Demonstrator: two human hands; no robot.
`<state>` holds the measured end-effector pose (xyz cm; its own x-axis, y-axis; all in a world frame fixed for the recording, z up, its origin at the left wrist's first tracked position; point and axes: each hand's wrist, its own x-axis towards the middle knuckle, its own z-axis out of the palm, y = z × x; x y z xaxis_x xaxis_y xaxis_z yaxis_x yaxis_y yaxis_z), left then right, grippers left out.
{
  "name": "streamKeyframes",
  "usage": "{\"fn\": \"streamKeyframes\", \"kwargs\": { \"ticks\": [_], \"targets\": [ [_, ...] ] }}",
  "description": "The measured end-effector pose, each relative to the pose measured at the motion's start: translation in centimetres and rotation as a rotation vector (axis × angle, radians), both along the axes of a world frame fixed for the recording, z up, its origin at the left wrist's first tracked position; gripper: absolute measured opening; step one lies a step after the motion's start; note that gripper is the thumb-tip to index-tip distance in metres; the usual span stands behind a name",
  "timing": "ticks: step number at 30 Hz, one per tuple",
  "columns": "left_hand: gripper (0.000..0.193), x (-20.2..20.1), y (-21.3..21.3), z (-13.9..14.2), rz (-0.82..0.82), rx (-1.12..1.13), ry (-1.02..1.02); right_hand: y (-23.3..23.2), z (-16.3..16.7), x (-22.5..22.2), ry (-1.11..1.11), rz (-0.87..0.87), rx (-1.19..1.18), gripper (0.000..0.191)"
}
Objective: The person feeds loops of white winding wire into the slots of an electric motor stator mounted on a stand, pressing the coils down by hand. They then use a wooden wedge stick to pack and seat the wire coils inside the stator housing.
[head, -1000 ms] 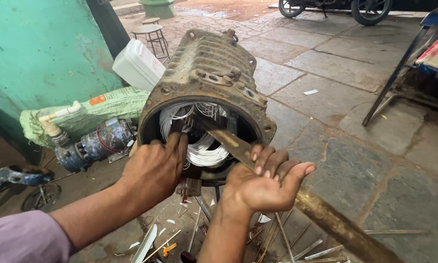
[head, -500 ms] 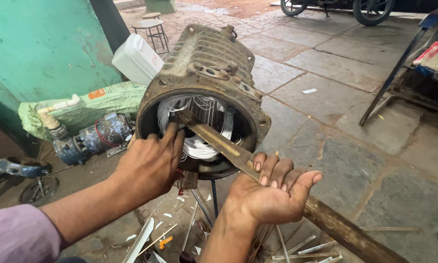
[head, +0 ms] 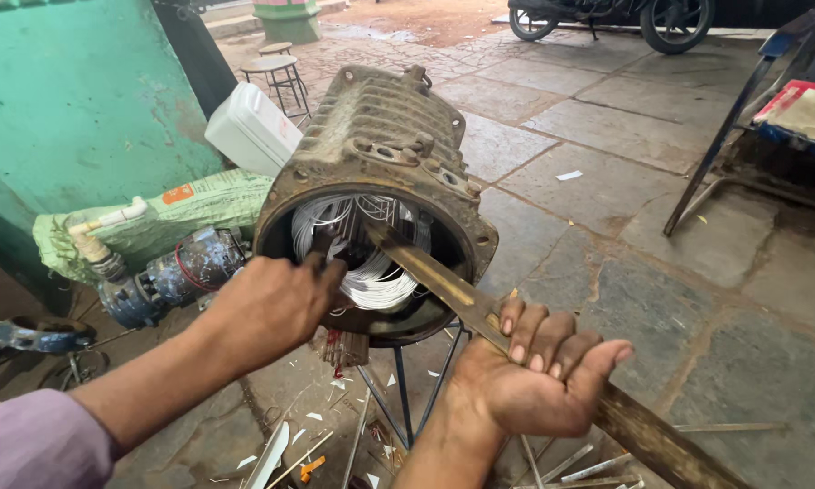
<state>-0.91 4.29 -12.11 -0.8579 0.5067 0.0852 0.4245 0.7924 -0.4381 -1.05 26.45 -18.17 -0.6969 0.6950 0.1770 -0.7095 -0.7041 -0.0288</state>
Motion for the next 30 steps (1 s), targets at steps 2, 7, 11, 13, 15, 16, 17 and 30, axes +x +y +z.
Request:
{"fn": "streamKeyframes", "kwargs": {
  "ticks": [2, 7, 11, 13, 15, 16, 17, 30],
  "targets": [
    [0.042, -0.3, -0.3, -0.4, -0.042, -0.052, 0.037, -0.8, 0.1, -0.4, 0.001, 0.0, 0.021, 0.054],
    [0.043, -0.8, -0.1, -0.8, 0.009, 0.05, 0.0, -3.2, 0.2, -1.5, 0.118, -0.027, 0.086, 0.055],
    [0.035, -0.2, 0.6, -0.9, 0.084, 0.128, -0.11, -4.7, 0.3, -2.0, 0.129, -0.038, 0.097, 0.046],
    [0.033, -0.1, 1.0, -1.0, 0.061, 0.07, -0.168, -5.1, 0.3, -2.0, 0.129, -0.043, 0.107, 0.045],
    [0.034, 0.0, 1.2, -1.0, 0.058, 0.128, -0.225, -5.3, 0.4, -2.1, 0.144, -0.023, 0.08, 0.045],
    [0.035, 0.1, 1.1, -1.1, 0.064, 0.162, -0.248, -5.3, 0.5, -2.2, 0.157, -0.003, 0.069, 0.045],
    [0.034, 0.1, 1.0, -1.0, 0.072, 0.134, -0.21, -5.3, 0.5, -2.2, 0.145, 0.0, 0.073, 0.045],
    [0.04, -0.9, -0.8, -0.9, -0.023, -0.103, 0.153, -3.9, 0.5, -2.7, 0.099, 0.027, 0.128, 0.053]
  ]
}}
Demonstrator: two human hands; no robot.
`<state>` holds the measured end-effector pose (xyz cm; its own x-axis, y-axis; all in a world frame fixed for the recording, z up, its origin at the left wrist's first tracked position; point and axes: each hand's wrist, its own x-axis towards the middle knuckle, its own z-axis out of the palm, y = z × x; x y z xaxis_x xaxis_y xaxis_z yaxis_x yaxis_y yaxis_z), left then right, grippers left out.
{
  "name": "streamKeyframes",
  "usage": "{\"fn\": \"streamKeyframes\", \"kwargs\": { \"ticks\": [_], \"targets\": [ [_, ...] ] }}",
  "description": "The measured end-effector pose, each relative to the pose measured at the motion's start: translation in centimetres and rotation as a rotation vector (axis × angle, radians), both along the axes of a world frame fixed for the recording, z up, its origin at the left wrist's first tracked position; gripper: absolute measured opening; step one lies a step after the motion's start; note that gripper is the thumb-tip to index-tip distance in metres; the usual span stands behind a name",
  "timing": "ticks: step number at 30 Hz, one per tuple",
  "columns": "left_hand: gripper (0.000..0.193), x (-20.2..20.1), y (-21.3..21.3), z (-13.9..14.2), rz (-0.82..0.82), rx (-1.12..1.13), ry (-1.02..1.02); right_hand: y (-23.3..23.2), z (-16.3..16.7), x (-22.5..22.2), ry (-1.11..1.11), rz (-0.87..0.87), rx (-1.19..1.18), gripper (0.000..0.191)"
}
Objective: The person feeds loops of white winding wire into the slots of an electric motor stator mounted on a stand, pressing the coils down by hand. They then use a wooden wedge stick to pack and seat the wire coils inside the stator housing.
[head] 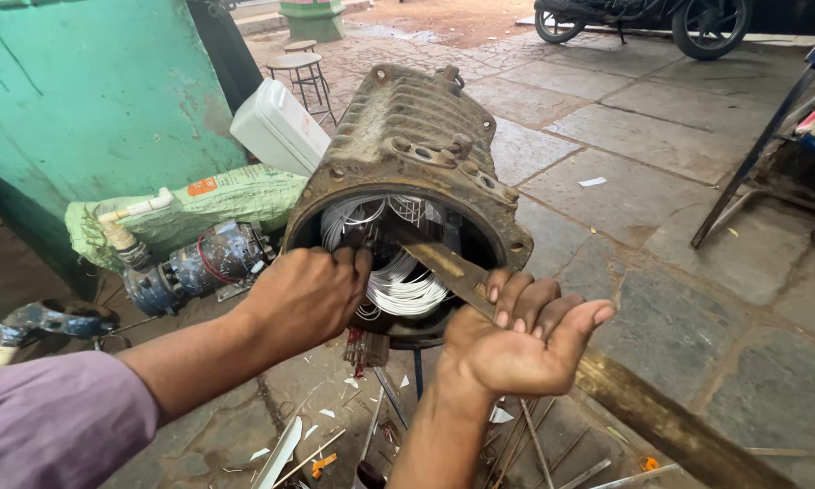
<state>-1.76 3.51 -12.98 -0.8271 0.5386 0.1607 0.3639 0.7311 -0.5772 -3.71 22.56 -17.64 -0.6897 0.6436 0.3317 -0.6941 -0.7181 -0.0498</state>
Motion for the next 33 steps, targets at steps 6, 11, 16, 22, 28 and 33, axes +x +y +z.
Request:
{"fn": "streamKeyframes", "kwargs": {
  "ticks": [6, 11, 16, 22, 28, 33],
  "targets": [
    [0.043, -0.1, 0.0, 0.0, 0.051, 0.117, -0.051, 0.6, -0.3, 1.6, -0.083, 0.037, -0.106, 0.053],
    [0.047, -0.1, 0.1, 0.1, 0.004, 0.082, -0.018, 0.4, -1.1, 2.4, -0.035, 0.058, -0.015, 0.056],
    [0.051, 0.1, 0.0, 0.2, 0.001, 0.001, 0.01, 0.7, -0.9, 3.0, -0.016, 0.029, 0.017, 0.055],
    [0.037, -0.2, 0.3, 0.5, 0.137, -0.031, -0.162, 1.3, -1.6, 5.1, 0.021, 0.083, -0.156, 0.063],
    [0.051, -0.1, 0.2, 0.7, 0.024, -0.182, -0.043, -3.3, -2.2, -2.2, 0.143, -0.268, 0.028, 0.059],
    [0.051, -0.3, 0.1, 0.8, -0.012, -0.252, -0.06, -6.2, -1.0, -4.4, 0.005, -0.264, -0.009, 0.054]
  ]
}}
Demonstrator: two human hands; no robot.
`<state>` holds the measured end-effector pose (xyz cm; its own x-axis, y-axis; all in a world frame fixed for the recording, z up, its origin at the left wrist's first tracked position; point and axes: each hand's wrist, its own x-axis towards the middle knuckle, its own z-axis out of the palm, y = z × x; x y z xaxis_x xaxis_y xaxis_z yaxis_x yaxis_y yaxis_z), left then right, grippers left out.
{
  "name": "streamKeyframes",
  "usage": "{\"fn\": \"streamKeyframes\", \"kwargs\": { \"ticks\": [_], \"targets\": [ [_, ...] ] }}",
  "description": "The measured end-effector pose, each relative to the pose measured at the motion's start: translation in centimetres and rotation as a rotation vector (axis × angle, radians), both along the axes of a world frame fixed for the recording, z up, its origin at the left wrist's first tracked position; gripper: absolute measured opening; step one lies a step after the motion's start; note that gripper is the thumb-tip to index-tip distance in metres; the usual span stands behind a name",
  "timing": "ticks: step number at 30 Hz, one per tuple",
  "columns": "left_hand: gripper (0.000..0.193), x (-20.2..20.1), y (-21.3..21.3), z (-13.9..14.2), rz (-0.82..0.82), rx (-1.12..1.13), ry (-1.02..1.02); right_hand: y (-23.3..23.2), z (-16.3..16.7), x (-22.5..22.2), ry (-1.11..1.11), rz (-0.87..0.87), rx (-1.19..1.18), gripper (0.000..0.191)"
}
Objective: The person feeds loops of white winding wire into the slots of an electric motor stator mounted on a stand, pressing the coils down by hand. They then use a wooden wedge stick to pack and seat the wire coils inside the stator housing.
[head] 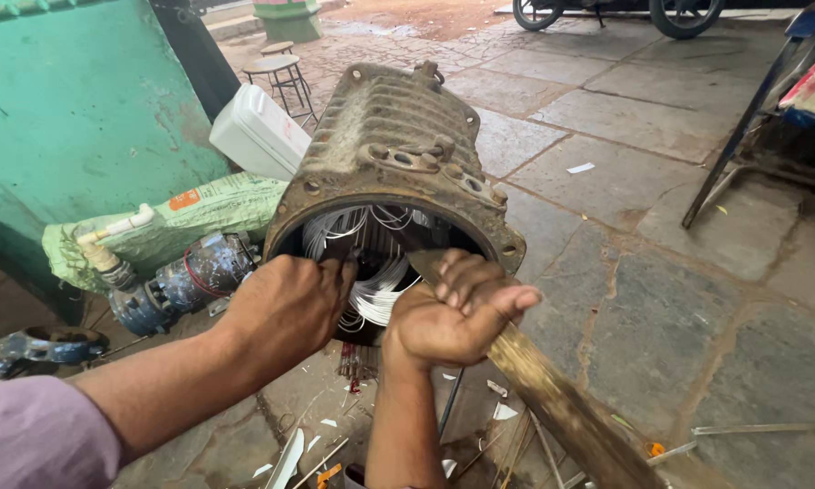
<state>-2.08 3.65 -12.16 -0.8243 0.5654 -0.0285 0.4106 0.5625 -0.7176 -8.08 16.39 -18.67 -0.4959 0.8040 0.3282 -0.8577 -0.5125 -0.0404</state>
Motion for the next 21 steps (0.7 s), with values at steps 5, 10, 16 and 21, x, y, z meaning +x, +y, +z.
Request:
{"fn": "streamKeyframes", "kwargs": {
  "ticks": [5, 10, 16, 21],
  "targets": [
    [0.053, -0.4, 1.0, -0.8, 0.063, -0.139, 0.029, -1.4, 1.0, -0.5, -0.013, 0.044, -0.057, 0.052],
    [0.056, -0.5, 0.9, -0.9, 0.106, -0.055, 0.004, -1.9, 1.0, -0.8, -0.192, 0.073, -0.104, 0.051],
    [0.051, -0.1, 0.4, -0.7, 0.067, 0.047, 0.044, -1.9, 1.2, -0.4, -0.057, -0.028, -0.05, 0.051],
    [0.047, 0.1, 0.3, -0.8, 0.066, 0.098, 0.05, -2.0, 1.4, -0.7, -0.182, 0.023, -0.093, 0.053]
  ]
}}
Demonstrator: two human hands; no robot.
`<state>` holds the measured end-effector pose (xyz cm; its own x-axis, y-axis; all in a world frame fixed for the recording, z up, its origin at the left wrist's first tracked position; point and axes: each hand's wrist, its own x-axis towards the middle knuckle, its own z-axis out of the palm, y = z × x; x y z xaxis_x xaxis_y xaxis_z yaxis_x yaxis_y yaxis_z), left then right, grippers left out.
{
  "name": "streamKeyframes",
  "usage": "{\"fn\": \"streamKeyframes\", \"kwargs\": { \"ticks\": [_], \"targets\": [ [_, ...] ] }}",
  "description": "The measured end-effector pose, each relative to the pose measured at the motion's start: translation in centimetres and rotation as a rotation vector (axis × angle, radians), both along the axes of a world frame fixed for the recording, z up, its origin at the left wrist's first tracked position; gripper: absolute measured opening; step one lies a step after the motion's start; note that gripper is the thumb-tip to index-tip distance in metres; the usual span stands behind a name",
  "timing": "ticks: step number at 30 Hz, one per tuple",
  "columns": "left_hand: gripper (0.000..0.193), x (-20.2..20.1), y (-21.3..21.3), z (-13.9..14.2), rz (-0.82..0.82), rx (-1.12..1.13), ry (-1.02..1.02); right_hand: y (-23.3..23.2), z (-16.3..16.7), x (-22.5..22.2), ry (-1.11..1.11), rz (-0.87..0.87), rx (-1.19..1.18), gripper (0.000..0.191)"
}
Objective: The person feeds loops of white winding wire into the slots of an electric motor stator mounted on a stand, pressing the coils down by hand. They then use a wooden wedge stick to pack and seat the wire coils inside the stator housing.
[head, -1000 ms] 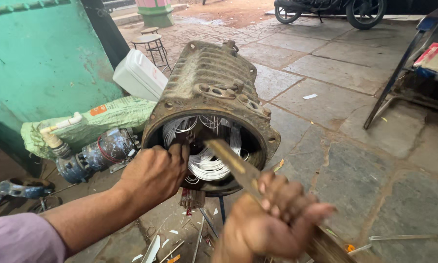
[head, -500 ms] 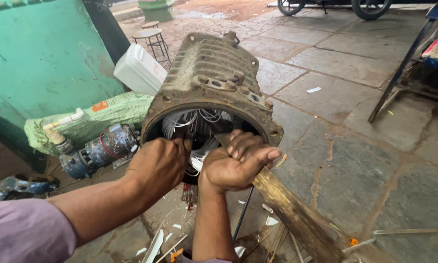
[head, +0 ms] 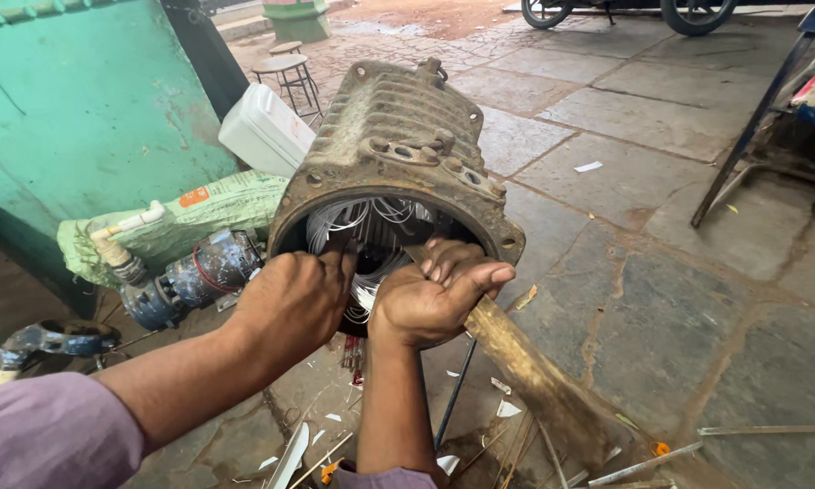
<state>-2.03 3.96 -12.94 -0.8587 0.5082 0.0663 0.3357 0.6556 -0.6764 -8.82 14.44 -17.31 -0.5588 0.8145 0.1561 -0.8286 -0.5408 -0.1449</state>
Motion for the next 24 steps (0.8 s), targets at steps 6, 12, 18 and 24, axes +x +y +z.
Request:
{"fn": "streamKeyframes", "kwargs": {
  "ticks": [6, 12, 18, 24],
  "targets": [
    [0.048, 0.0, 0.0, -0.1, -0.017, 0.05, 0.038, 0.3, -0.5, -0.1, -0.009, 0.061, -0.092, 0.052],
    [0.049, 0.1, 0.1, -0.2, -0.044, 0.035, 0.074, 1.0, -0.8, 0.3, 0.07, 0.109, -0.141, 0.055],
    [0.047, 0.3, -0.1, -0.2, -0.067, 0.07, 0.09, 2.1, -1.6, 2.4, 0.111, 0.192, -0.221, 0.056],
    [0.045, 0.3, 0.0, -0.6, -0.072, 0.063, 0.097, 5.0, -1.7, 5.7, 0.132, 0.254, -0.173, 0.053]
  ]
}}
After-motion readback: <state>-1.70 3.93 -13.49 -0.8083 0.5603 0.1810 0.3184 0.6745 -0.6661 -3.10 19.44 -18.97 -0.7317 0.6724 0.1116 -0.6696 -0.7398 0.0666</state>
